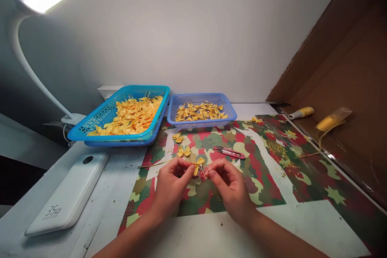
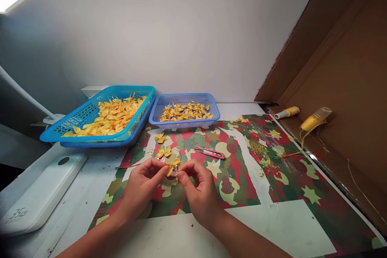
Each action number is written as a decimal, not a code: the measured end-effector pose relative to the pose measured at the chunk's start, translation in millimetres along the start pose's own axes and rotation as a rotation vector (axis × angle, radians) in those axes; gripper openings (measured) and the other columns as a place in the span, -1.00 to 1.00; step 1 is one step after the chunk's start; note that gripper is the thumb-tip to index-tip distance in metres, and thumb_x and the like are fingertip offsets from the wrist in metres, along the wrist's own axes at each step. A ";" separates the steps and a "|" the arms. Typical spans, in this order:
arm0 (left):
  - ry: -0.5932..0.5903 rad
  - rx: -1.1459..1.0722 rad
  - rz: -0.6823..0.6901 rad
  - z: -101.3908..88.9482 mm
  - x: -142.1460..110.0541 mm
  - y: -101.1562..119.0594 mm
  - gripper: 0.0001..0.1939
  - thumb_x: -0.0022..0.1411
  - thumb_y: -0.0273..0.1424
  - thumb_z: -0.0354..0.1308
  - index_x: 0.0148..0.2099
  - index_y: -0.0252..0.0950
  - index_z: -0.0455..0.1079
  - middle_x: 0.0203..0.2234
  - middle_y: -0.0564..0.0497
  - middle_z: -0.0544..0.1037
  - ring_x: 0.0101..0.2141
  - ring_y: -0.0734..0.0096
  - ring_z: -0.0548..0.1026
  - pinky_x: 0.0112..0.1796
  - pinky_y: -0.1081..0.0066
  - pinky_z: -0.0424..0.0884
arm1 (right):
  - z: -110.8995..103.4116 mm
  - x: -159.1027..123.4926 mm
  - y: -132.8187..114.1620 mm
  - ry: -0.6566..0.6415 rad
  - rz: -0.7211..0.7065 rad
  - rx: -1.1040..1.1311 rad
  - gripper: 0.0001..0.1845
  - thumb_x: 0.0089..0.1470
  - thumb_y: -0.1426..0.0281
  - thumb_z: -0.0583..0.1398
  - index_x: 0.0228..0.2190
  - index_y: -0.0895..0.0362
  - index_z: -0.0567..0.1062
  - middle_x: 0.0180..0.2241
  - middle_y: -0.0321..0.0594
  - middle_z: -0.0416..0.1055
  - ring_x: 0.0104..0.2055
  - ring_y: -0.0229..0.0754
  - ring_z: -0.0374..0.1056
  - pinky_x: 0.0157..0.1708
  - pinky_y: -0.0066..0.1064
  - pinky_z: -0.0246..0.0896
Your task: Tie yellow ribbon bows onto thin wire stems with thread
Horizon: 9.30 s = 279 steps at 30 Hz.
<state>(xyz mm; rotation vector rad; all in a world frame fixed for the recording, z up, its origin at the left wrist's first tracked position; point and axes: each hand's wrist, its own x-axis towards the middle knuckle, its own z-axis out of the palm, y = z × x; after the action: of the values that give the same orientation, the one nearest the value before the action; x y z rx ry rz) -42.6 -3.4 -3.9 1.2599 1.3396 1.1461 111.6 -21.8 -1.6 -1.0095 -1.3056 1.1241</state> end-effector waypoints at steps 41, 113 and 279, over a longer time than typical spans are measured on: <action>0.022 0.188 0.183 -1.4 -4.2 -6.2 -0.86 0.14 -0.32 0.18 -0.40 -0.28 0.41 -0.48 0.05 0.54 -0.41 0.41 0.50 -0.37 0.48 0.43 | 13.9 -1.0 11.1 0.048 0.322 0.002 -0.81 -0.01 0.31 0.21 -0.52 0.17 0.41 -0.54 -0.31 0.32 -0.49 -0.31 0.18 -0.49 -0.47 0.11; -0.178 -0.108 -0.259 -3.0 12.7 16.0 -0.87 -0.09 -0.36 0.15 -0.57 -0.30 0.38 -0.70 0.09 0.42 -0.62 0.52 0.34 -0.54 0.53 0.28 | 10.0 -1.4 13.7 0.033 0.230 -0.154 -0.85 0.02 0.33 0.18 -0.50 0.15 0.43 -0.52 -0.28 0.37 -0.46 -0.26 0.23 -0.45 -0.47 0.15; -0.130 0.130 0.064 1.9 0.6 5.5 -0.84 0.08 -0.31 0.19 -0.41 -0.32 0.42 -0.52 0.03 0.53 -0.47 0.43 0.45 -0.40 0.47 0.38 | 3.1 5.9 9.0 0.164 -0.487 -0.723 -0.86 0.08 0.52 0.20 -0.30 0.10 0.52 -0.37 -0.20 0.36 -0.27 -0.11 0.23 -0.23 -0.21 0.19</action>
<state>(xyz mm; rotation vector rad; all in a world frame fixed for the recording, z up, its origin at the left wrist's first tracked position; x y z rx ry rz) -40.1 -2.5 1.3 1.4554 1.3019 1.0148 107.8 -14.4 -9.1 -1.1662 -1.7422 0.1795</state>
